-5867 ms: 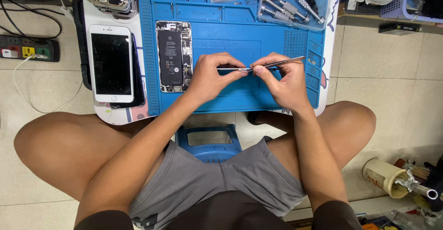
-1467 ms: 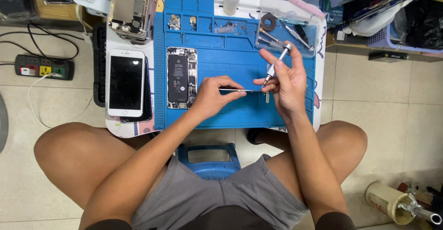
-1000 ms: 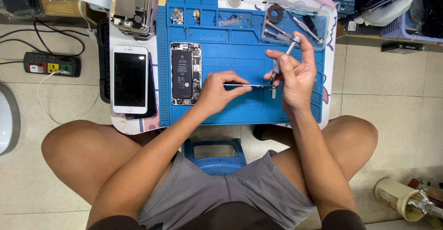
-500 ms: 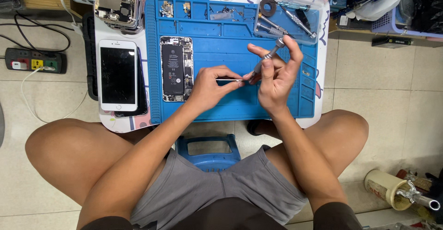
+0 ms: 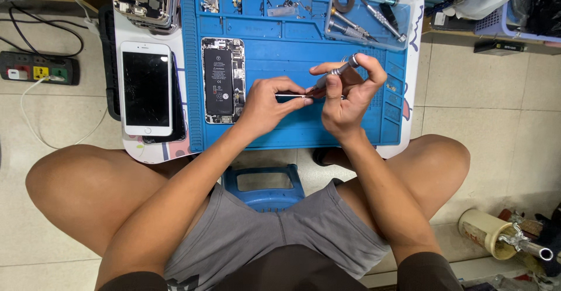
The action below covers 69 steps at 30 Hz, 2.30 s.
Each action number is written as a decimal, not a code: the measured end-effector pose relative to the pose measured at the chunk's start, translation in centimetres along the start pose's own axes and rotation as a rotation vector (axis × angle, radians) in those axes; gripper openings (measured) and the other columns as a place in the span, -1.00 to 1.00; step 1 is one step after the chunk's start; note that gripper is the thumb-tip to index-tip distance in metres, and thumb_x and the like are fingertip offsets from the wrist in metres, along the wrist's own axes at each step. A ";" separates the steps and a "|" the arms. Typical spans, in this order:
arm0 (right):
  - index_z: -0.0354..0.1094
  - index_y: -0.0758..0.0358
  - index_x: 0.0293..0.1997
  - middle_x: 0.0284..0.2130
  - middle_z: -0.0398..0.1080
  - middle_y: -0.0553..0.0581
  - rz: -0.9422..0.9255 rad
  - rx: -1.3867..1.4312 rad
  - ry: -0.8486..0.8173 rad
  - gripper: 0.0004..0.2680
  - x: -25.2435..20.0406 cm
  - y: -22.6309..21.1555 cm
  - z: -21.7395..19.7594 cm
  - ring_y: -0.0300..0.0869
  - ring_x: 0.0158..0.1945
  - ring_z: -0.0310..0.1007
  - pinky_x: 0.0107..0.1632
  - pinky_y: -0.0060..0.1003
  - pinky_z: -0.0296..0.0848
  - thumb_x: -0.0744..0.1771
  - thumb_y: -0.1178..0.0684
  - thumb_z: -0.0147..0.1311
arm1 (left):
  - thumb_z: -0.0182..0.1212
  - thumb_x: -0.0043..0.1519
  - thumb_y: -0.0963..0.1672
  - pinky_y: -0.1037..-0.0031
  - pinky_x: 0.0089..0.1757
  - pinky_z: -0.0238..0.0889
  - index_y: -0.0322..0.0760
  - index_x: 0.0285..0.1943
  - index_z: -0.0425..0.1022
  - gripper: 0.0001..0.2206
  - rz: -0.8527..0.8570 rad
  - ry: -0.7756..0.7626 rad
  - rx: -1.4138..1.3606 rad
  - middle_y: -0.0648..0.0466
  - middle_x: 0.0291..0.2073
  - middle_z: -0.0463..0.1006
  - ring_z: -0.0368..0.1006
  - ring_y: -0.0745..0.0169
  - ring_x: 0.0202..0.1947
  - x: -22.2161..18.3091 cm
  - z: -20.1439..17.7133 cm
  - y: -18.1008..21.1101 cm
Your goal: The person removes the battery from a disassembled smartphone, then uses tweezers and a screwdriver to remove screws and components from the phone's back cover. They place the removed parts on a blue work mat.
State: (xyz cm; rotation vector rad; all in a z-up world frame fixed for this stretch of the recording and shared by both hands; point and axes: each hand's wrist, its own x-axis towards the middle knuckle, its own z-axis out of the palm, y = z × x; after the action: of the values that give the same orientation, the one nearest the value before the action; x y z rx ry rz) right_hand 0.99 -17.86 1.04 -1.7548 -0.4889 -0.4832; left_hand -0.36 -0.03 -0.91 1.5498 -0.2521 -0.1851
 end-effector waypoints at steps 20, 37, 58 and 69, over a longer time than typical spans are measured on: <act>-0.17 0.21 0.31 -0.29 0.54 0.40 -0.080 0.043 -0.044 -0.73 0.0 0.4 0.2 -0.08 -0.61 0.49 -0.55 -0.21 0.59 0.50 0.10 -0.12 | 0.51 0.22 -0.11 0.32 -0.10 0.45 -0.14 -0.17 0.72 -0.91 0.006 -0.016 0.007 0.03 -0.34 0.69 0.66 0.07 -0.19 0.2 -0.1 -0.3; -0.10 -0.06 0.27 -0.25 0.41 0.53 0.010 0.118 -0.081 -0.78 0.2 -2.0 0.3 0.01 -0.51 0.44 -0.42 -0.24 0.57 0.52 0.11 -0.13 | 0.50 0.20 -0.07 0.54 -0.19 0.30 -0.15 -0.14 0.75 -0.85 0.005 0.020 0.155 0.17 -0.26 0.73 0.59 0.42 -0.25 0.3 0.5 -1.0; 0.02 0.11 0.21 0.00 0.43 0.51 -0.058 0.050 -0.162 -0.85 1.3 -4.3 -0.7 0.10 -0.37 0.52 -0.12 -0.07 0.66 0.51 0.23 -0.20 | 0.47 0.21 -0.07 0.51 -0.21 0.28 -0.09 -0.16 0.76 -0.89 0.010 0.011 0.172 0.19 -0.27 0.74 0.59 0.40 -0.26 0.3 0.3 -0.2; 0.23 0.18 0.10 -0.02 0.52 0.38 -0.274 -0.210 -0.178 -0.92 3.0 -5.2 -1.7 0.19 -0.01 0.60 0.11 0.00 0.49 0.49 0.21 -0.06 | 0.50 0.20 -0.04 0.51 -0.25 0.23 -0.08 -0.18 0.76 -0.87 0.005 0.029 0.165 0.21 -0.31 0.72 0.55 0.43 -0.31 0.3 0.3 -0.4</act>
State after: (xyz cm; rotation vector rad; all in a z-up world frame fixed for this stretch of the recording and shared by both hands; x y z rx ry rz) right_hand 0.43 -18.15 7.29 -1.9523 -0.8365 -0.5901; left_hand -0.13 -0.46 -1.25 1.7144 -0.2536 -0.1405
